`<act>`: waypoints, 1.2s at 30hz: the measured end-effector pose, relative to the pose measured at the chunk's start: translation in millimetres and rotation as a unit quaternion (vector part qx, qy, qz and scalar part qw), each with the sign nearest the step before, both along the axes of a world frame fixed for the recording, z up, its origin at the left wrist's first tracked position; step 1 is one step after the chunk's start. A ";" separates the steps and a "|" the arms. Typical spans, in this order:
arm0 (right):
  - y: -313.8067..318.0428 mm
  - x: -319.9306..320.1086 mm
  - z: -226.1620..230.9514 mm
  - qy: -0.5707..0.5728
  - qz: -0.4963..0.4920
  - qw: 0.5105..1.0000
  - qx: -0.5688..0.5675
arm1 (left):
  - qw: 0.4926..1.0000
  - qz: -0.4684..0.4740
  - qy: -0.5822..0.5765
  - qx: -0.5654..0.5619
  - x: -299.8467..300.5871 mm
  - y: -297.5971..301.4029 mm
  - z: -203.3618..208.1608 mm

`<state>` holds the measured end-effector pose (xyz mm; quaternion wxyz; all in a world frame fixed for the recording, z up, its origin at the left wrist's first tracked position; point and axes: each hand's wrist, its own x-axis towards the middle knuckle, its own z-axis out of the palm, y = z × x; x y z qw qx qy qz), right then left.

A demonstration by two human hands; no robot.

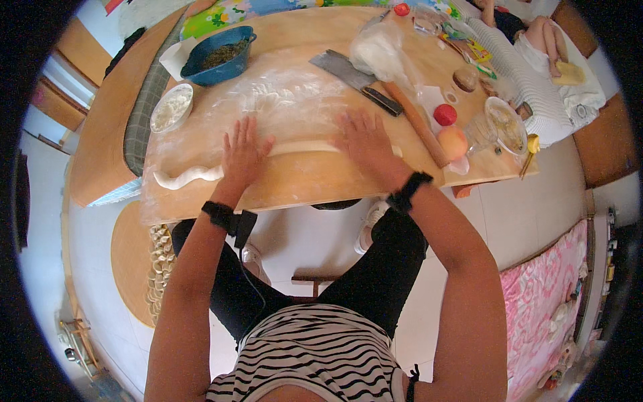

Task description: The person prepares dumpling dough by removing it from a plastic bag, rolling it into a long cylinder on a floured wooden board, and cutting it into small pieces with a large knife.

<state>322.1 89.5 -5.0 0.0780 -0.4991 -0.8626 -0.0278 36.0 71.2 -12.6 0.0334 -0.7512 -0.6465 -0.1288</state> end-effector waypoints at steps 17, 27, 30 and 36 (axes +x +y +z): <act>-4.3 34.9 -0.8 -0.001 0.030 0.999 0.033 | 0.997 -0.069 0.013 -0.032 -33.5 -19.5 -5.4; -32.6 51.0 2.8 0.009 0.064 0.997 0.041 | 0.997 -0.080 -0.008 -0.016 -48.6 -46.8 2.2; 17.3 45.2 -11.2 -0.006 0.028 0.994 0.105 | 1.000 -0.019 0.010 -0.005 -42.2 9.0 -5.8; -63.5 48.9 15.3 0.012 0.051 0.999 -0.013 | 0.990 -0.090 0.035 -0.102 -47.4 -71.0 20.0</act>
